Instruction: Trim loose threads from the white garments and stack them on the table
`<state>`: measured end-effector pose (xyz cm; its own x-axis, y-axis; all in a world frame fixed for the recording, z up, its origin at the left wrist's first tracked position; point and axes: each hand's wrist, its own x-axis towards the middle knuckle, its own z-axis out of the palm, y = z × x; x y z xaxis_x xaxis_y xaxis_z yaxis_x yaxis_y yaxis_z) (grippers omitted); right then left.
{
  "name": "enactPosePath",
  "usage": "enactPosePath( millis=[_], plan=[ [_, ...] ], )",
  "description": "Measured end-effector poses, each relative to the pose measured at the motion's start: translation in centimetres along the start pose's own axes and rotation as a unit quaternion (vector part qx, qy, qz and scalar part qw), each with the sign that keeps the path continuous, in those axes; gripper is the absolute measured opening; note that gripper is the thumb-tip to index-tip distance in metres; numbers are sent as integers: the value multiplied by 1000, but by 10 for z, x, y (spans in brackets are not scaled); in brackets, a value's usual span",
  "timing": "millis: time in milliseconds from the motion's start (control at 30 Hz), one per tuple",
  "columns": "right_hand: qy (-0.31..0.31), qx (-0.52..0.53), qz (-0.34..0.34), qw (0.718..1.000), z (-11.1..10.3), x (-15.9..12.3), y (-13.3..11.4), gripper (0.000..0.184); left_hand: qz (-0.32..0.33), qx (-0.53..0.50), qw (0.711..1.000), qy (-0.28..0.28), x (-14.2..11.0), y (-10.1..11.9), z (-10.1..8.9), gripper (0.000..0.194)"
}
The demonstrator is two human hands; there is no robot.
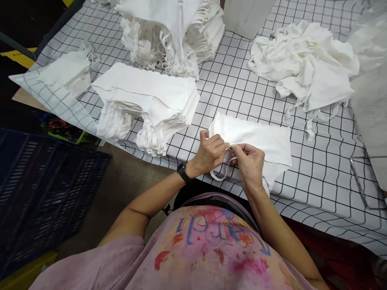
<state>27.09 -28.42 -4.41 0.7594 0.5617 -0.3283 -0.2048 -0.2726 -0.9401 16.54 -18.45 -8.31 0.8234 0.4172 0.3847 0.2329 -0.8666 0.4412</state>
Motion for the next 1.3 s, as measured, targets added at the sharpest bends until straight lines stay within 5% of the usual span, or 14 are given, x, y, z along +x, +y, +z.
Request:
enactPosePath(
  millis=[133,300,500,667,767,933,1067,1300],
  plan=[
    [-62,38,25,997,-9,-2,-6,28,-98,-75,992,16,8,4,-11,18],
    [-88,-86,-98,988,-23,-4,-15,27,-150,-169,974,-3,15,2,-22,13],
    [-90,-284,-367,881,-27,5,-15,13,-139,-227,964,-27,17,-4,-25,12],
    [-109,-291,-463,830,-27,15,-12,16,-141,-258,955,-43,22,-3,-34,11],
    [-115,-250,-415,867,-28,20,-9,10,-130,-264,953,-69,25,0,-39,13],
    [-192,-92,-169,962,-31,29,-4,17,-108,-251,959,-80,25,-2,-39,25],
    [-213,-3,-69,975,-33,34,-2,22,-102,-260,952,-122,26,-4,-40,13],
    [-190,46,-43,980,-33,32,-2,22,-143,-267,944,-131,29,1,-40,11]
  ],
)
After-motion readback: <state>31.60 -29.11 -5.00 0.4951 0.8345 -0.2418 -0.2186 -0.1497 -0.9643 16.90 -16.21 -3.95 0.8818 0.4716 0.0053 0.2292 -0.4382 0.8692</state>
